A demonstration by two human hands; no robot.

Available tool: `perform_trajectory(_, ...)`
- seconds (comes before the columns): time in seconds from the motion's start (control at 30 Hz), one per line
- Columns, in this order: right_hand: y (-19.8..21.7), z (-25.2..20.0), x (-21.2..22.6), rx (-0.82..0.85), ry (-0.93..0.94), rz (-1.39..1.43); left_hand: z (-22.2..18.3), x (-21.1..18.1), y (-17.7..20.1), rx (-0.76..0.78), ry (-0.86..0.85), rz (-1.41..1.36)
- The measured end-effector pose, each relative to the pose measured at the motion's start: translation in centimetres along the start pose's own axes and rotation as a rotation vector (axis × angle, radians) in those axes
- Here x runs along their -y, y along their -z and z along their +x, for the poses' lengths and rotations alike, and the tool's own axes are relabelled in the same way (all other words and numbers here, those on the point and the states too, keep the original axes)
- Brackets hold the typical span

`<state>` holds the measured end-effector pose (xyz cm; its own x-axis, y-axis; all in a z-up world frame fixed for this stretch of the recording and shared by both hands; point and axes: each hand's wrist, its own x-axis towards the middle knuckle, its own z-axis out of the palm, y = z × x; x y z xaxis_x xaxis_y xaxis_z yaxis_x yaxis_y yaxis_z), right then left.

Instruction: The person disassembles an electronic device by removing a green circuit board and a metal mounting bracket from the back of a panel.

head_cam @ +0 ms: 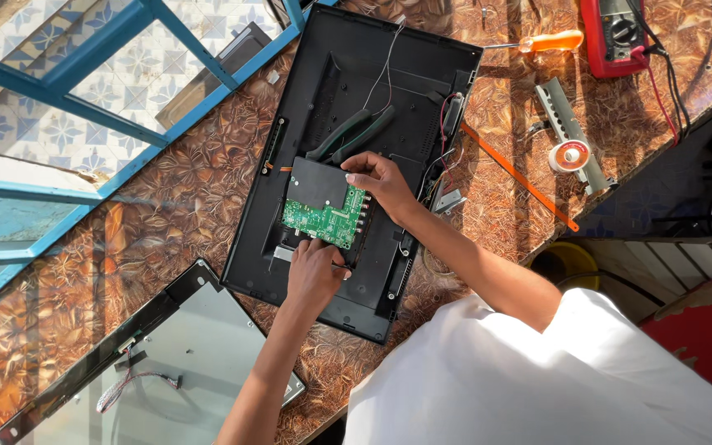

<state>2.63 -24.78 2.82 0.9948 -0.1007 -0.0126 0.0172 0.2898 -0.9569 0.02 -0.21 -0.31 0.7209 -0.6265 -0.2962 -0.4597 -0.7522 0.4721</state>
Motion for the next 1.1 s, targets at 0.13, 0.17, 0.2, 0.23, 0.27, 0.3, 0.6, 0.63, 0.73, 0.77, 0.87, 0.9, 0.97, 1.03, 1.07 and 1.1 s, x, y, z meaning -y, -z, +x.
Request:
perform_trajectory(0.13, 0.0, -0.2, 0.3, 0.004, -0.009, -0.002, 1.4, 0.0, -1.1, 0.018, 0.049, 0.089)
perform_trajectory(0.17, 0.1, -0.1, 0.4, 0.000, -0.014, -0.006, 2.0, 0.0, -1.4, 0.071, 0.078, 0.129)
perform_trajectory(0.2, 0.1, 0.0, 0.2, 0.008, -0.014, -0.007, 2.0, -0.4, -1.0, 0.066, 0.084, 0.127)
perform_trajectory(0.23, 0.2, 0.1, 0.1, 0.005, -0.014, -0.006, 2.0, -0.9, -0.7, 0.080, 0.099, 0.155)
perform_trajectory(0.27, 0.3, 0.2, -0.1, 0.000, -0.014, -0.005, 2.1, -1.4, -0.4, 0.096, 0.112, 0.183)
perform_trajectory(0.3, 0.3, 0.0, 0.2, 0.006, -0.014, -0.006, 1.9, -2.1, 0.2, 0.092, 0.116, 0.182)
perform_trajectory(0.6, -0.1, -0.2, 1.3, -0.017, -0.049, -0.018, 2.5, -1.6, -0.3, 0.113, 0.185, 0.211)
perform_trajectory(0.63, -0.1, -0.2, 1.2, -0.018, -0.043, -0.022, 2.8, -0.9, -0.9, 0.100, 0.170, 0.173)
perform_trajectory(0.73, -0.1, -0.3, 1.3, 0.005, -0.033, -0.034, 2.8, 0.1, -1.9, 0.048, 0.154, 0.108)
perform_trajectory(0.77, -0.1, -0.4, 1.3, 0.007, -0.034, -0.039, 2.8, 0.3, -2.1, 0.025, 0.138, 0.084)
perform_trajectory(0.87, -0.2, -0.4, 1.4, 0.008, -0.034, -0.070, 0.8, -2.7, 0.8, -0.087, 0.147, 0.081)
perform_trajectory(0.9, -0.3, -0.4, 1.2, 0.015, -0.030, -0.069, -0.3, -3.7, 1.7, -0.094, 0.152, 0.084)
perform_trajectory(0.97, -0.4, -0.5, 0.7, -0.004, 0.046, -0.136, -2.3, -5.5, 3.5, -0.300, 0.164, -0.016)
perform_trajectory(1.03, -0.4, -0.6, 0.2, -0.006, 0.075, -0.182, -3.0, -4.2, 1.6, -0.361, 0.133, -0.056)
perform_trajectory(1.07, -0.4, -0.6, -0.1, -0.015, 0.111, -0.228, -3.2, -3.4, 0.8, -0.422, 0.092, -0.092)
perform_trajectory(1.1, -0.6, -0.6, -0.1, -0.012, 0.110, -0.227, -3.7, -3.6, 1.3, -0.423, 0.095, -0.092)
